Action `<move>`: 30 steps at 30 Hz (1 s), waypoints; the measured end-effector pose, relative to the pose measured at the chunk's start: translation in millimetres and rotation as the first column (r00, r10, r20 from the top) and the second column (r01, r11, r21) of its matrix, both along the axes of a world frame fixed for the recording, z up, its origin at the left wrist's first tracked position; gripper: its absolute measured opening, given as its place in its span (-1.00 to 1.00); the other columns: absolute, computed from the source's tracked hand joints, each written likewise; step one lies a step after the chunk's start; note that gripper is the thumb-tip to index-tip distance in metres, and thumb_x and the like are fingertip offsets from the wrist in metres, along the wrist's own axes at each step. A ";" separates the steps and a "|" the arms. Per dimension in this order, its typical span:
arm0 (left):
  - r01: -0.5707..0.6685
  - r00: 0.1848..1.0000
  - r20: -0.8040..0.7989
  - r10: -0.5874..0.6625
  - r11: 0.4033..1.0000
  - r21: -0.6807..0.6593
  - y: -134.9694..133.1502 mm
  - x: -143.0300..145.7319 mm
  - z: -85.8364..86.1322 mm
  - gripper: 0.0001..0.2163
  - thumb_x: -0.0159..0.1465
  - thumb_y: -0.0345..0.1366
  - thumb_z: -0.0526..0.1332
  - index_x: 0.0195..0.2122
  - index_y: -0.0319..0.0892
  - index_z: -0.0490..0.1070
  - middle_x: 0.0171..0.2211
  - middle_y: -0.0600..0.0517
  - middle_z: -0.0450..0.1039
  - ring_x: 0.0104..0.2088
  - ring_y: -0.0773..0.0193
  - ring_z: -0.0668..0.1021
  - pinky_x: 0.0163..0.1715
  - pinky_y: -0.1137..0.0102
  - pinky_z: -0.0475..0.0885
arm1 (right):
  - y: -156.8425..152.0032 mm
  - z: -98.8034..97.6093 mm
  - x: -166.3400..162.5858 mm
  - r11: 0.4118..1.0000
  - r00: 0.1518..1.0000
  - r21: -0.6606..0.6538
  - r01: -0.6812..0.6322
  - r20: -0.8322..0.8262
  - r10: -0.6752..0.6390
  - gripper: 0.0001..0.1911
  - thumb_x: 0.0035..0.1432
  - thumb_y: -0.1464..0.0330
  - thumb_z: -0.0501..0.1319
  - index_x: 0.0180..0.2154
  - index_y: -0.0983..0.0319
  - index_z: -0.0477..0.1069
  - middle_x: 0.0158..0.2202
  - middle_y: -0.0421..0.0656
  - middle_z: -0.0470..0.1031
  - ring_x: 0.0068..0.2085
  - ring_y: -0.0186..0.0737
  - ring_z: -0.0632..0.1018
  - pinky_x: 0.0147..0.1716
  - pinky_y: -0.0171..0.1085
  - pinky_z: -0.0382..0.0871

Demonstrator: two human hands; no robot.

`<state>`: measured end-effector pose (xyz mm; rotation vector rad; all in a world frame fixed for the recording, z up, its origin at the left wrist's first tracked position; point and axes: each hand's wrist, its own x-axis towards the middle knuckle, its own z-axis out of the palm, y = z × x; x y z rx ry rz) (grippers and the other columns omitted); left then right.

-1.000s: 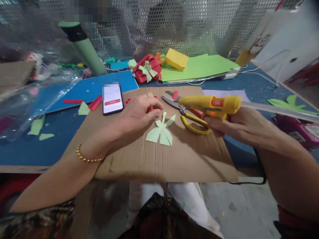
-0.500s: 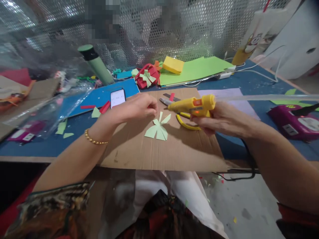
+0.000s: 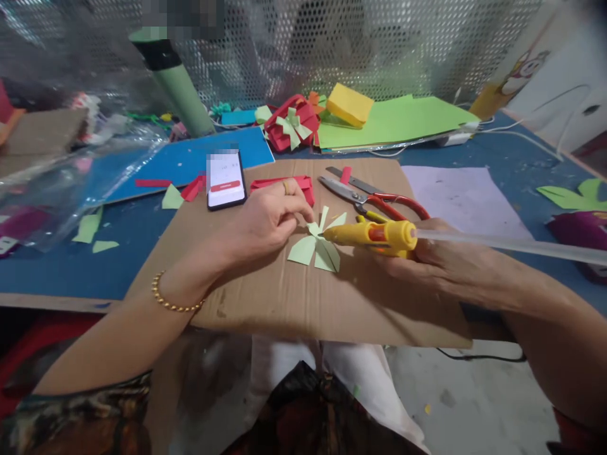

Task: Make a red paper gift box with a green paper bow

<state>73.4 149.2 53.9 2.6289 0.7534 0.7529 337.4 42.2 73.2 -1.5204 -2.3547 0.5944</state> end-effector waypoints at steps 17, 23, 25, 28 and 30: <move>0.079 0.989 -0.127 -0.081 0.997 -0.020 -2.9 1.0 -6.0 -0.71 0.43 -0.47 0.17 -0.30 -0.15 0.69 -0.28 -0.03 0.45 -0.27 0.24 0.51 -0.24 0.33 0.40 | 2.0 -2.1 -2.1 0.999 1.000 -0.043 -0.007 0.000 0.007 -0.78 0.24 0.21 0.04 -0.44 0.10 0.18 -0.49 -0.21 0.40 -0.48 -0.22 0.36 -0.41 -0.16 0.25; 0.088 0.982 -0.169 -0.090 0.996 -0.016 -1.9 0.2 -6.6 -0.71 0.42 -0.49 0.15 -0.29 -0.16 0.68 -0.27 -0.04 0.45 -0.26 0.23 0.52 -0.23 0.32 0.40 | 2.1 -0.1 -2.4 0.999 0.998 -0.040 0.035 0.051 -0.033 -0.77 0.23 0.18 0.02 -0.46 0.09 0.18 -0.57 -0.26 0.28 -0.54 -0.27 0.30 -0.48 -0.19 0.18; 0.089 0.982 -0.168 -0.090 0.996 -0.015 -1.7 0.1 -6.5 -0.71 0.42 -0.49 0.15 -0.30 -0.16 0.67 -0.27 -0.04 0.45 -0.26 0.22 0.52 -0.23 0.32 0.40 | 2.4 -0.4 -3.5 0.998 0.998 -0.042 0.037 0.047 -0.035 -0.77 0.22 0.18 0.02 -0.47 0.09 0.15 -0.56 -0.25 0.29 -0.54 -0.26 0.30 -0.48 -0.19 0.19; 0.079 0.983 -0.163 -0.081 0.997 -0.015 -1.7 -0.1 -6.7 -0.72 0.42 -0.47 0.16 -0.31 -0.16 0.67 -0.28 -0.04 0.45 -0.28 0.23 0.51 -0.24 0.31 0.40 | 2.9 -1.3 -4.7 0.999 0.999 -0.042 0.029 0.022 -0.028 -0.77 0.22 0.16 0.02 -0.45 0.09 0.18 -0.54 -0.24 0.30 -0.53 -0.24 0.32 -0.47 -0.17 0.22; 0.078 0.984 -0.159 -0.079 0.997 -0.018 -2.0 -0.3 -6.8 -0.72 0.42 -0.47 0.16 -0.30 -0.15 0.67 -0.28 -0.03 0.45 -0.27 0.23 0.51 -0.23 0.31 0.40 | 2.9 -2.1 -4.5 0.998 1.000 -0.056 0.028 0.009 -0.028 -0.78 0.20 0.15 0.02 -0.43 0.10 0.22 -0.53 -0.24 0.30 -0.53 -0.23 0.33 -0.47 -0.17 0.22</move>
